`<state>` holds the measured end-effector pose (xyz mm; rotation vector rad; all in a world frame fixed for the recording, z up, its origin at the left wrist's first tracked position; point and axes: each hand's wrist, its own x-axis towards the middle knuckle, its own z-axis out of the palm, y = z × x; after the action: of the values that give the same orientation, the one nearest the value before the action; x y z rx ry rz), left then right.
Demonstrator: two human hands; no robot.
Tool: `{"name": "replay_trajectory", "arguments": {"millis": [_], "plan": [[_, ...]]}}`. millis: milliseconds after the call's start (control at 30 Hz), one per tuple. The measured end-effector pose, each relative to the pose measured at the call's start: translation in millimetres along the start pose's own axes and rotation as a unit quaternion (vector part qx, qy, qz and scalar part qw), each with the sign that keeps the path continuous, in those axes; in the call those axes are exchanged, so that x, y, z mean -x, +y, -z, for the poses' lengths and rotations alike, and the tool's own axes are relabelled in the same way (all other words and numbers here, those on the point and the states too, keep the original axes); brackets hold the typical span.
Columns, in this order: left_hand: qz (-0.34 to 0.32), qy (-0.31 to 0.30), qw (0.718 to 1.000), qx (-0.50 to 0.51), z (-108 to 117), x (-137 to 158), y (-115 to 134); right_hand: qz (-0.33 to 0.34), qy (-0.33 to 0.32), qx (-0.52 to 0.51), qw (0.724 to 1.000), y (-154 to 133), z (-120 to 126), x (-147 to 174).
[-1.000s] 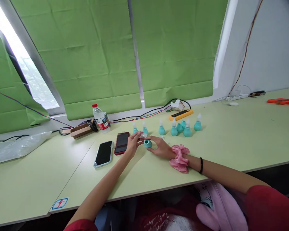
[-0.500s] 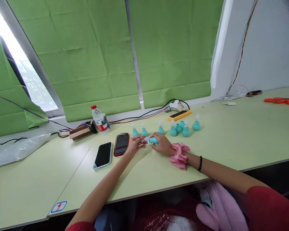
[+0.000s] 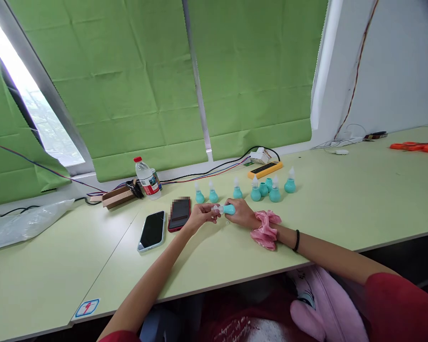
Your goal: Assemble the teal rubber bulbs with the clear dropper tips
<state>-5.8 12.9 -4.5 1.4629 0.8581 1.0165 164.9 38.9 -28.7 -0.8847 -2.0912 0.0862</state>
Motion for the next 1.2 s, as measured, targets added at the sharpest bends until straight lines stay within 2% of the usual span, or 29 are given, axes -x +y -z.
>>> {"name": "replay_trajectory", "arguments": {"millis": [167, 300, 467, 567, 700, 833, 933, 1100, 1200], "plan": [[-0.030, 0.012, 0.999, -0.027, 2.1, 3.4, 2.6, 0.059, -0.001, 0.055, 0.997, 0.3, -0.2, 1.7], [-0.017, 0.008, 0.999, -0.031, 1.0, 4.5, -0.6, 0.061, -0.044, 0.095, 0.993, -1.3, -0.5, 2.2], [-0.040, 0.010, 0.999, -0.030, -4.4, 5.2, -1.7, -0.011, -0.046, -0.031, 0.998, -4.2, -0.8, 0.5], [-0.070, 0.013, 0.996, -0.054, -8.3, 6.3, 1.0, -0.068, -0.085, -0.124, 0.986, -4.8, 1.0, -1.8], [-0.099, 0.003, 0.989, -0.106, -10.2, 7.4, 0.6, -0.132, -0.181, -0.222, 0.949, -4.2, 9.7, -5.8], [-0.117, -0.004, 0.981, -0.157, -11.9, 9.9, -3.1, -0.215, -0.322, -0.300, 0.872, -1.8, 22.6, -10.1], [-0.125, -0.011, 0.973, -0.191, -14.9, 12.8, -2.8, -0.220, -0.383, -0.350, 0.826, -0.7, 29.4, -11.6], [-0.136, -0.009, 0.964, -0.228, -18.7, 14.7, 5.3, -0.215, -0.401, -0.411, 0.790, -6.6, 34.6, -11.9], [-0.169, 0.051, 0.959, -0.221, -15.2, 13.4, 11.4, -0.197, -0.354, -0.446, 0.798, -9.8, 33.3, -15.4]]}}
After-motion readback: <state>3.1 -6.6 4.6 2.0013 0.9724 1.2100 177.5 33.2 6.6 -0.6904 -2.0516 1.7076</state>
